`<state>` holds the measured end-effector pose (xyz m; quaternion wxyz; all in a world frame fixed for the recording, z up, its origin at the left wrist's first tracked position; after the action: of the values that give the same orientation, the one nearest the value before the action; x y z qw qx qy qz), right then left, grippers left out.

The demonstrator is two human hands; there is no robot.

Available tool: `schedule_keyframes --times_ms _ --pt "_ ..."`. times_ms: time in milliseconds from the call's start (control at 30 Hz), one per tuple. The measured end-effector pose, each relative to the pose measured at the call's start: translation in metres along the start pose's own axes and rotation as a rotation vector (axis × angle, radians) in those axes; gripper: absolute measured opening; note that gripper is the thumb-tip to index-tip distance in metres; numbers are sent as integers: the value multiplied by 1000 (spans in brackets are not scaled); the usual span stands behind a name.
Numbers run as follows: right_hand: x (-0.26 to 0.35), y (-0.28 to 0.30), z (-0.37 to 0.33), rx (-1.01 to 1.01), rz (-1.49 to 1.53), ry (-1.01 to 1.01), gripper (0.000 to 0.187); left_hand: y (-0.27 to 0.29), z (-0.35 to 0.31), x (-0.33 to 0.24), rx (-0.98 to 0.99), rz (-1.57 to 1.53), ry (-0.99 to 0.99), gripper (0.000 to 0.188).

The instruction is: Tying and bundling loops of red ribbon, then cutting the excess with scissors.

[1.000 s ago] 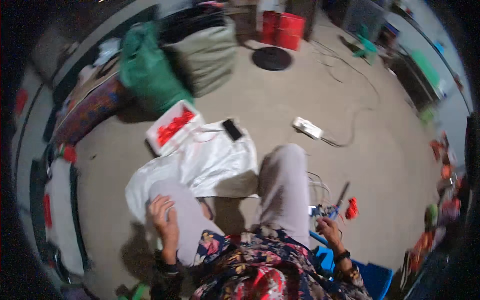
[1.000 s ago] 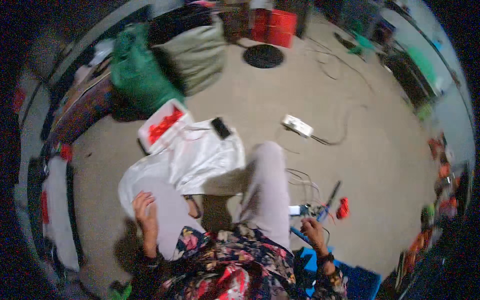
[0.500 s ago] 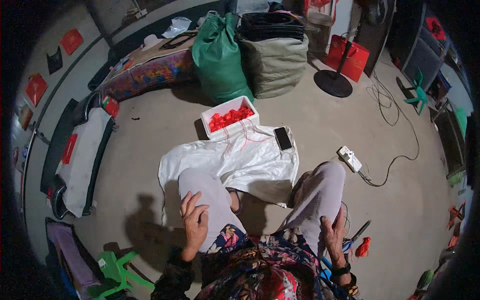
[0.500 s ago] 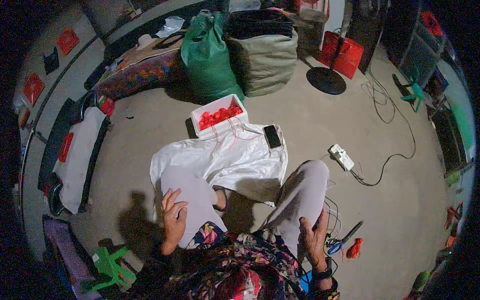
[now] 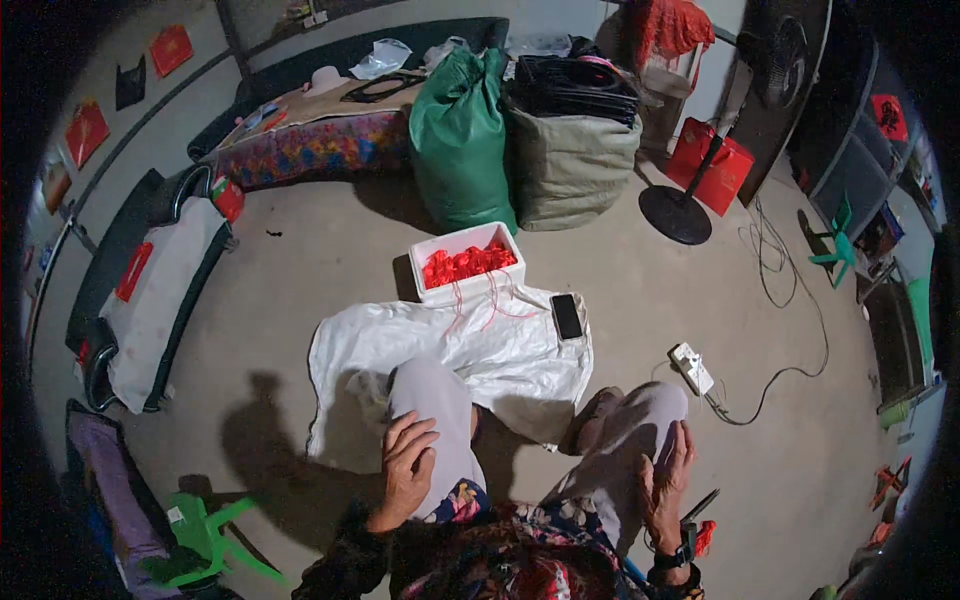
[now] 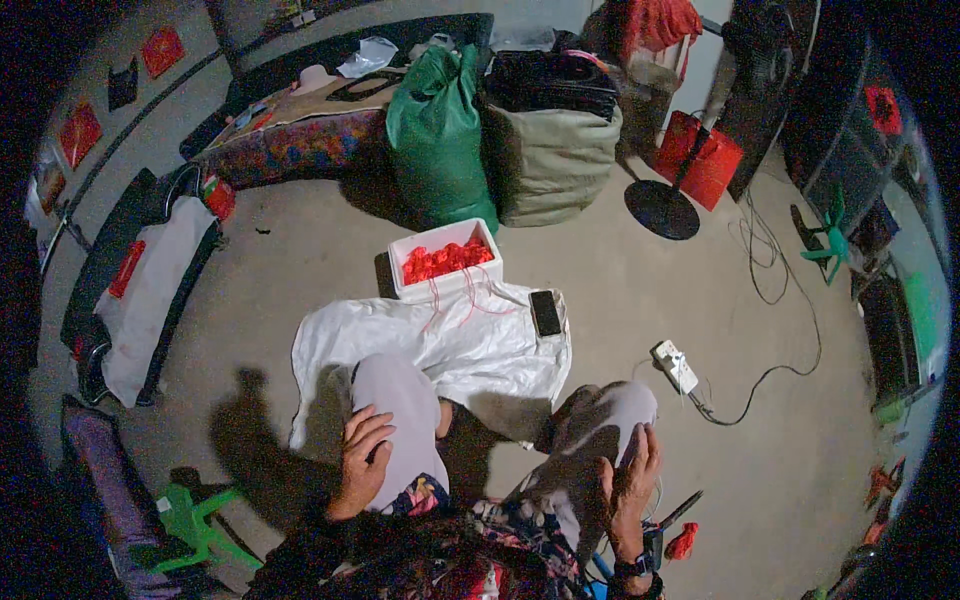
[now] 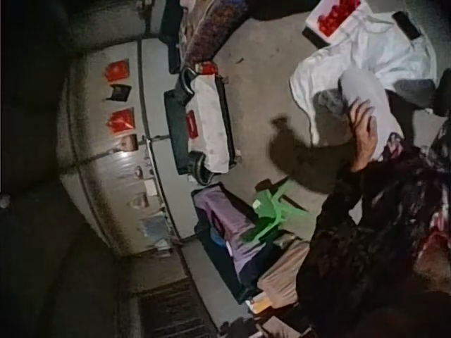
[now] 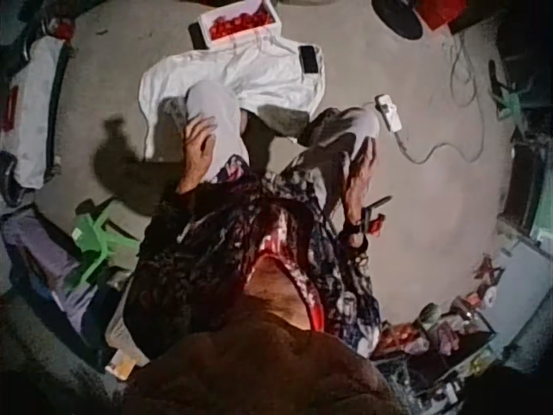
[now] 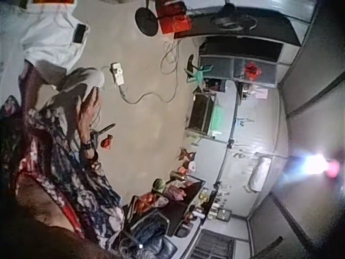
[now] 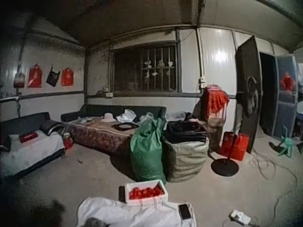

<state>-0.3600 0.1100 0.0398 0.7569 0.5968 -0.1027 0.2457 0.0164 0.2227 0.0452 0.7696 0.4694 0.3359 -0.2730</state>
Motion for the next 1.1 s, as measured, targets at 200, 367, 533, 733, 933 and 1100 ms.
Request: schedule_keyframes --times_ms 200,367,533,733,933,1100 --pt "8 -16 49 -8 -228 165 45 4 35 11 -93 -10 12 31" --pt "-7 -26 77 57 -188 187 34 3 71 53 -85 -161 228 45" --pt "-7 -33 92 106 -158 178 26 -23 93 72 60 -143 239 49" --pt "1 -36 99 96 -131 171 25 -47 109 67 162 -262 265 50" --pt "-5 -39 101 116 -149 146 23 -68 107 82 248 -254 277 51" --pt "2 -45 107 164 -145 154 24 -74 115 80 250 -285 232 48"
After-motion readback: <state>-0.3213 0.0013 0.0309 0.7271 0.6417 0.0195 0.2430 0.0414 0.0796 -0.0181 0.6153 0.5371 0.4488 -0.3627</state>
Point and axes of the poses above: each hand's wrist, its own z-axis towards the middle knuckle, its own y-axis out of the back of the hand, x = y × z, the point moved 9 cm from there along z, towards the middle knuckle, and after that the axes turned 11 degrees about -z, right-handed, at the moved point
